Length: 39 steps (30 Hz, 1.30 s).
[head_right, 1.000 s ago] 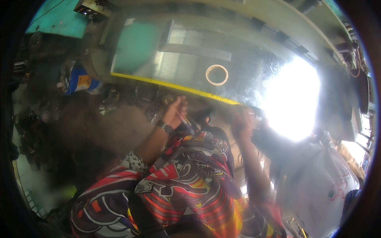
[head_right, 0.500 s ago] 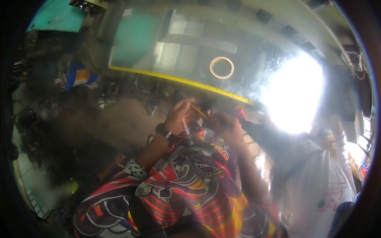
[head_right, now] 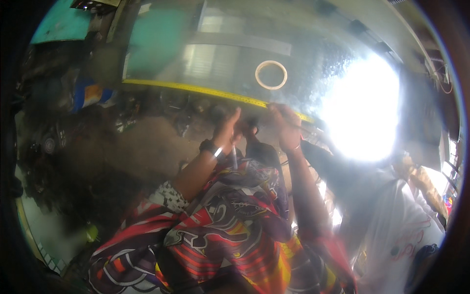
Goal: The person measures a large metal sheet on a workbench using a tape measure and marks it with a pencil. They also apply masking tape to the sheet at measured intervals.
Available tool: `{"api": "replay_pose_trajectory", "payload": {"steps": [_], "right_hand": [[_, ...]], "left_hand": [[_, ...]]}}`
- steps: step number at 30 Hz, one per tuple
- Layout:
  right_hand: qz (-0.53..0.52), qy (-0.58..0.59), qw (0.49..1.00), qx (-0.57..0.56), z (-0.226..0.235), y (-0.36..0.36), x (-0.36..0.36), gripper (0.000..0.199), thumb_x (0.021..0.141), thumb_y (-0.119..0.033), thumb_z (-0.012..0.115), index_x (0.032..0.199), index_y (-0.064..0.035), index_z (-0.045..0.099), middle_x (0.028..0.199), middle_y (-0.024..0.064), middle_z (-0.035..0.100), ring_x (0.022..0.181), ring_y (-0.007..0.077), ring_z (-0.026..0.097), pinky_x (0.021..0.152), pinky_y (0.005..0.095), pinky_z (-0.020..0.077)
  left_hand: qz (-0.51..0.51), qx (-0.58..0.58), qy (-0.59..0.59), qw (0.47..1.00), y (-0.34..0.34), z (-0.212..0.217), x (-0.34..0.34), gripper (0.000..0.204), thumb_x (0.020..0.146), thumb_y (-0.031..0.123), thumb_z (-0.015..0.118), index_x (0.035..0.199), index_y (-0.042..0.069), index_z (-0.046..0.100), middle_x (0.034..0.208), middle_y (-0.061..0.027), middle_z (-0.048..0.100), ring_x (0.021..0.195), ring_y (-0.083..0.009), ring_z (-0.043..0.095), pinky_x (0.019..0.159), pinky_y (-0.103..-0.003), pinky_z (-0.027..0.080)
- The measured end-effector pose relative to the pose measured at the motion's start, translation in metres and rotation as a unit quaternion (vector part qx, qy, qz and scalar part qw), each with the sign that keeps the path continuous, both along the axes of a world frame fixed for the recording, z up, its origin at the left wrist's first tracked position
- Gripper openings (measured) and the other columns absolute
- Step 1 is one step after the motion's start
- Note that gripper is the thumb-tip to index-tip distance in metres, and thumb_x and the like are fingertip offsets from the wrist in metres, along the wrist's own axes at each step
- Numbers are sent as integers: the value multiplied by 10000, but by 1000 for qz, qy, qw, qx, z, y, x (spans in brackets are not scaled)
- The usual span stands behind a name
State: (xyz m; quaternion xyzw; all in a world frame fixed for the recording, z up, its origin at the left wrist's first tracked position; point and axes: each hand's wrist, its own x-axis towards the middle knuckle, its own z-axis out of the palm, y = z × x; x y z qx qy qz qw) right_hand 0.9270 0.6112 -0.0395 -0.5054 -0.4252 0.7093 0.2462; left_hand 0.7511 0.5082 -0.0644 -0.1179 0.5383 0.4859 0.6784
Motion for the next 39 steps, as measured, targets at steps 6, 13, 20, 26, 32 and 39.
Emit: {"api": "replay_pose_trajectory", "payload": {"steps": [6, 13, 20, 26, 32, 39], "right_hand": [[44, 69, 990, 118, -40, 32, -11, 127, 944, -97, 724, 1010, -9, 660, 882, 50, 716, 792, 121, 682, 708, 276, 548], [72, -62, 979, 181, -72, 27, -20, 191, 916, -134, 768, 860, -11, 633, 829, 38, 692, 753, 75, 592, 677, 293, 511], [90, -79, 967, 226, -84, 24, -17, 163, 884, -101, 750, 931, 15, 647, 801, 78, 679, 747, 102, 587, 687, 325, 516], [112, -92, 960, 238, -77, 26, -19, 152, 881, -95, 740, 947, 7, 649, 793, 102, 684, 733, 118, 604, 692, 336, 527], [125, -90, 952, 265, -84, 27, -19, 198, 959, -81, 732, 825, -4, 608, 743, 32, 656, 709, 74, 562, 658, 282, 490], [143, -107, 939, 294, -73, 25, -24, 213, 964, -82, 729, 820, -5, 592, 709, 34, 625, 675, 69, 529, 618, 288, 470]], "left_hand": [[49, -50, 97, 993, 43, -28, 2, 467, 934, 518, 764, 991, 74, 632, 723, -63, 650, 368, -117, 417, 331, -290, 302], [54, -34, 119, 991, 54, -11, 8, 256, 996, 250, 730, 907, 39, 616, 684, -22, 500, 430, -140, 395, 390, -292, 307], [54, -23, 126, 990, 53, -12, 9, 225, 995, 210, 722, 930, 29, 605, 738, -48, 529, 433, -145, 405, 388, -294, 302], [62, 4, 129, 990, 51, -22, 11, 205, 993, 194, 723, 971, 16, 624, 780, -58, 566, 447, -140, 412, 393, -291, 309], [51, 5, 136, 989, 51, -24, 11, 188, 998, 185, 716, 974, 11, 651, 805, -59, 603, 458, -136, 424, 398, -285, 316], [63, 9, 147, 987, 49, -27, 11, 221, 1004, 196, 711, 915, 3, 652, 760, -83, 634, 429, -129, 443, 374, -285, 317]]}}
